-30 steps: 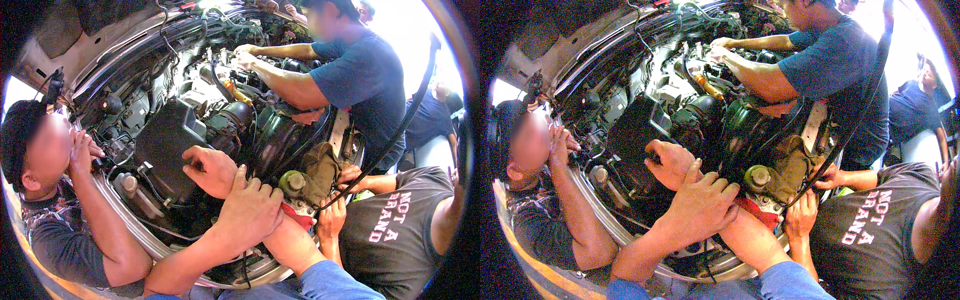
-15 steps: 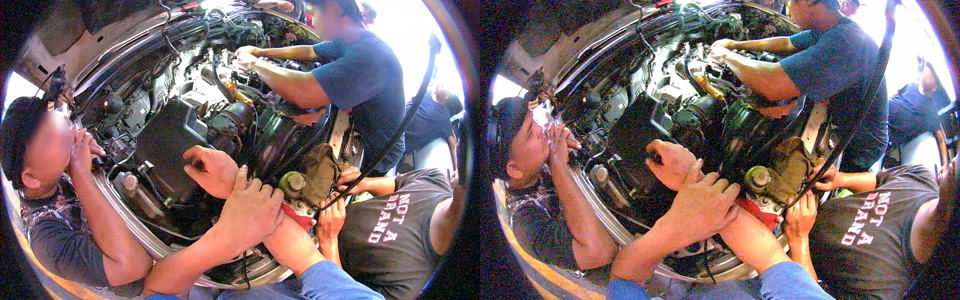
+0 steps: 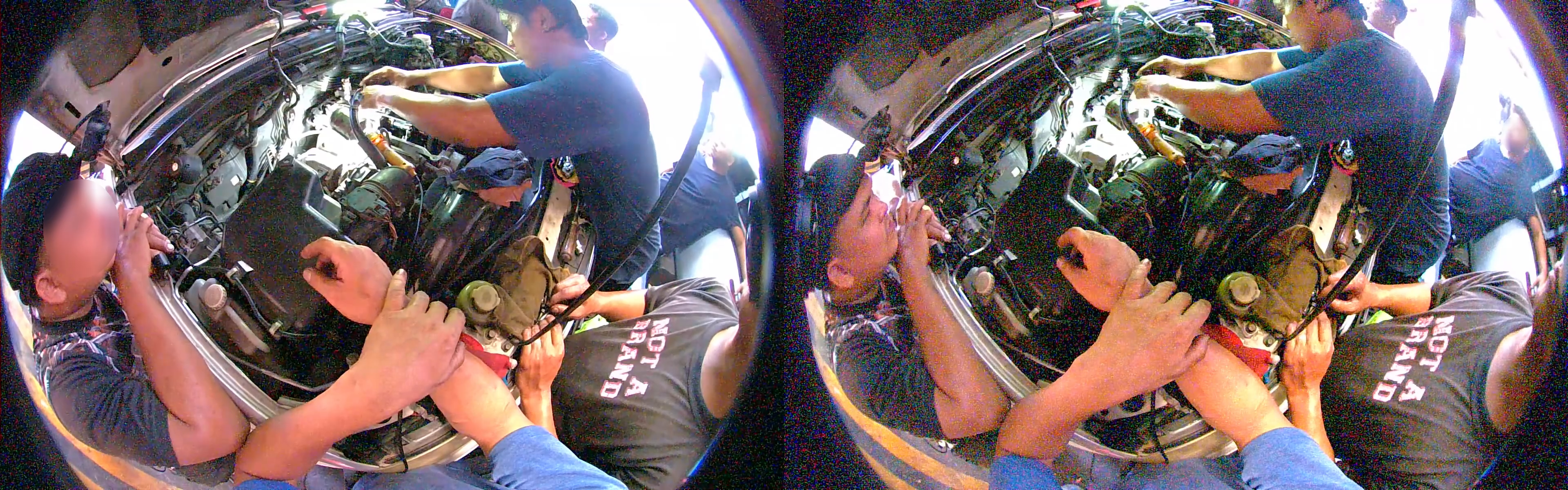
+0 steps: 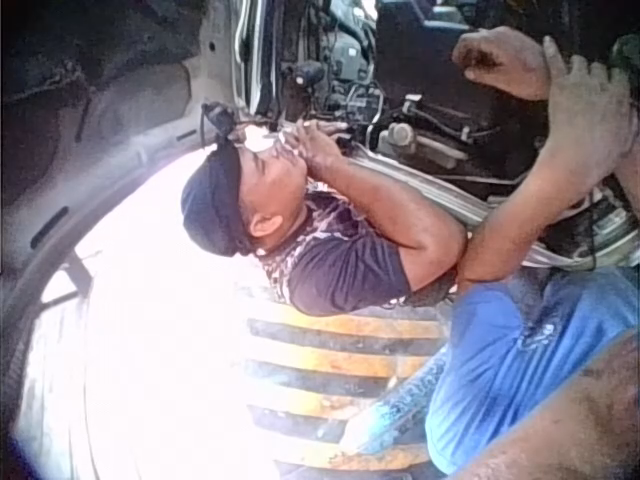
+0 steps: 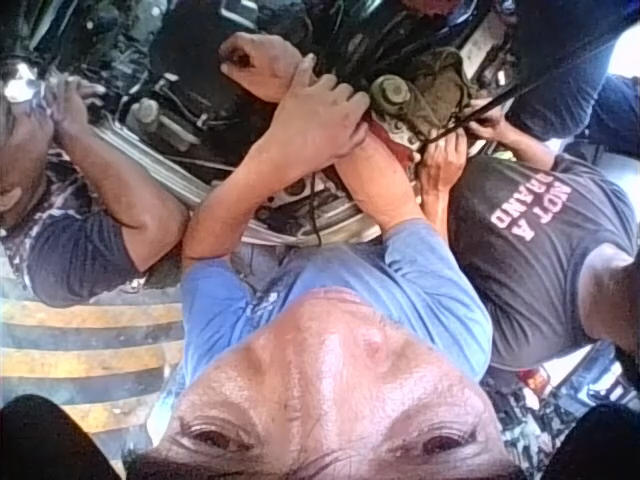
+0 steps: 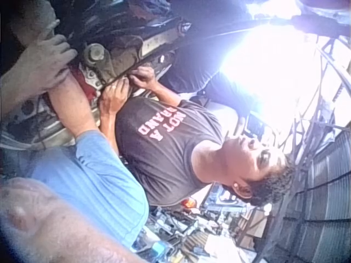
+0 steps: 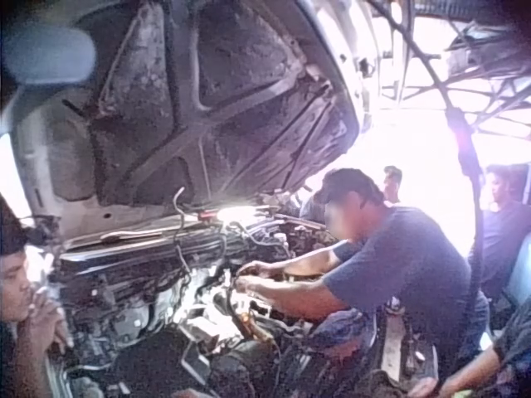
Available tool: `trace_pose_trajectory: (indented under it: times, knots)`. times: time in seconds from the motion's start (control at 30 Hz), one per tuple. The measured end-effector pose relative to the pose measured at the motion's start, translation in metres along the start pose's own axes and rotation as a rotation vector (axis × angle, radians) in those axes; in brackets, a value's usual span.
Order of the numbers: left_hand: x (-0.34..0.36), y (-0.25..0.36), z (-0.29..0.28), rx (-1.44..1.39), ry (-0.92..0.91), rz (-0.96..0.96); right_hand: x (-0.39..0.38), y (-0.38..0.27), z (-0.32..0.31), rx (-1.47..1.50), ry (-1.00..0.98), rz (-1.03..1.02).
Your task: Perform repairs on a vehicle engine under the hood with assistance from multiple people.
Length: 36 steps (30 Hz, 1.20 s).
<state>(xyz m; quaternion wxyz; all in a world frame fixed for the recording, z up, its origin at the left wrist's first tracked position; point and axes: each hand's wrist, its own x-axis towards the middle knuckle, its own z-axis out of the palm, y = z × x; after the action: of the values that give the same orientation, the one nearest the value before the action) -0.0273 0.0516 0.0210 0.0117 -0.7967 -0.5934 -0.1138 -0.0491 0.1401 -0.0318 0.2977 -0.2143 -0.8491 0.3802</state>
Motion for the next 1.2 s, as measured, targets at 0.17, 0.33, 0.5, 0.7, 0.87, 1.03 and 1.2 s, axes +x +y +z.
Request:
trace_pose_trajectory:
  times: [0.17, 0.33, 0.5, 0.7, 0.87, 1.03, 1.2]
  knots:
    - [-0.0003, -0.0001, 0.0003, 0.003, -0.005, 0.004, 0.0003, 0.0, 0.0002, 0.027, 0.014, -0.032]
    - [0.0001, -0.0001, -0.0006, -0.008, -0.016, -0.002, 0.0004, 0.0005, 0.0003, 0.014, 0.013, -0.041]
    - [-0.0001, 0.0003, -0.0027, 0.0, -0.034, 0.003, 0.0004, 0.0023, 0.0017, 0.008, 0.029, -0.047]
    - [-0.0001, 0.0001, -0.0034, -0.005, -0.032, 0.008, 0.0004, 0.0031, 0.0007, 0.031, 0.015, -0.053]
    - [0.0001, 0.0003, -0.003, -0.016, -0.021, 0.006, 0.0013, 0.0032, 0.0004, 0.051, -0.001, -0.037]
    - [0.0004, 0.0002, -0.0018, -0.008, -0.016, 0.005, 0.0012, 0.0014, -0.0009, 0.061, -0.015, -0.013]
    - [0.0003, -0.0001, -0.001, -0.009, -0.005, 0.005, 0.0016, 0.0005, -0.0025, 0.043, -0.043, 0.016]
